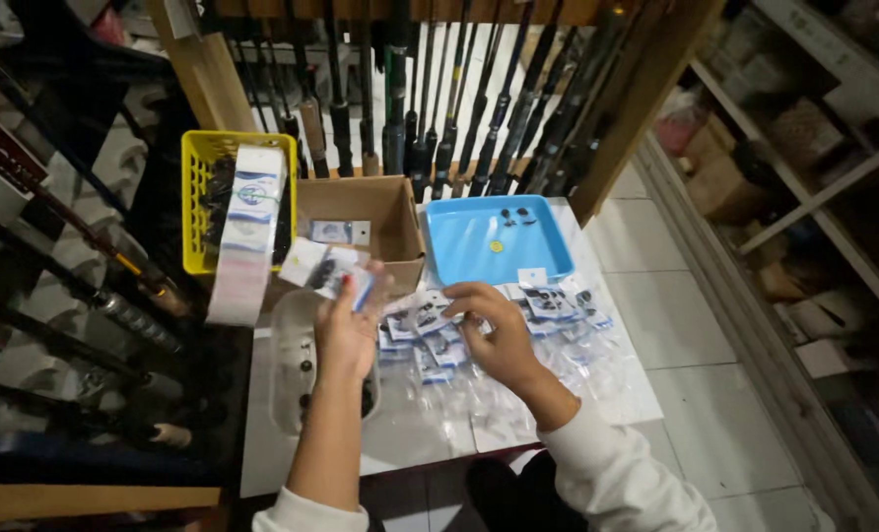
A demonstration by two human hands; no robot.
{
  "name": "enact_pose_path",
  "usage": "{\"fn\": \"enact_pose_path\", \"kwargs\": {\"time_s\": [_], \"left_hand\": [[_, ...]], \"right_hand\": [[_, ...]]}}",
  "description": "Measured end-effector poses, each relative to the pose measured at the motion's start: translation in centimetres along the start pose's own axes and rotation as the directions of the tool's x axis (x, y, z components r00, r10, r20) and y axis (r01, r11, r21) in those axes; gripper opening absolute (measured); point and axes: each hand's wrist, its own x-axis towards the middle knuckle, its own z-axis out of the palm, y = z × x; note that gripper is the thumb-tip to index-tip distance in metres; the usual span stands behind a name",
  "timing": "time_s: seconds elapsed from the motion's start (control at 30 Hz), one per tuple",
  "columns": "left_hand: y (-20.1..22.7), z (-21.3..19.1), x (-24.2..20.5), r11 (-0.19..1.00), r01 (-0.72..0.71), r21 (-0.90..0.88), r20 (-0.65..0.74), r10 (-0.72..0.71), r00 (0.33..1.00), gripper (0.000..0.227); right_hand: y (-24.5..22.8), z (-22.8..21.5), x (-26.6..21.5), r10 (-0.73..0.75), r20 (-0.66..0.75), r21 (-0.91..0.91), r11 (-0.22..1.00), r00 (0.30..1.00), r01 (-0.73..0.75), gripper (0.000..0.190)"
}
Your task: The person picks up metal fishing tackle components from a container and places them into individual clear plastic bags.
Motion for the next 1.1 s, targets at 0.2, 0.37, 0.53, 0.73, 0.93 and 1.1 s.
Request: {"fn": "enact_pose_path", "kwargs": {"time_s": [0.2, 0.37, 0.53, 0.73, 0.93, 1.1], "left_hand": [[-4.3, 1.4, -3.5, 0.930, 0.129, 0.346, -0.088, -0.104, 0.991, 0.047], [-8.8, -1.7, -2.1, 0.820, 0.084, 0.566, 0.103, -0.172, 0.980, 0.028], [-8.5, -0.5, -2.8, 0.858, 0.061, 0.509, 0.175, -0.173, 0.969, 0.036], [-6.0, 2.0, -4.6, 0.867, -0.035, 0.496, 0.139, -0.040, 0.990, 0.065], [-1.7, 1.9, -3.8, 0.914, -0.180, 0.364, -0.004, 0.194, 0.981, 0.047], [0.5, -1.1, -1.3, 0.938, -0.131, 0.322, -0.208, 0.205, 0.956, 0.030]], "right_hand": [[-1.4, -2.0, -4.0, 0.603, 0.031, 0.530, 0.666, 0.797, -0.525, 0.019], [1.8, -0.7, -7.1, 0.578, 0.041, 0.516, 0.686, 0.815, -0.513, 0.015], [2.2, -0.5, -7.1, 0.570, 0.054, 0.434, 0.726, 0.820, -0.533, 0.020], [-0.6, -1.8, -4.7, 0.600, 0.083, 0.482, 0.675, 0.796, -0.559, 0.022], [0.7, -2.5, -4.0, 0.705, 0.034, 0.503, 0.601, 0.709, -0.622, 0.026], [2.1, -1.7, -4.4, 0.740, 0.099, 0.428, 0.572, 0.666, -0.699, 0.027]]}}
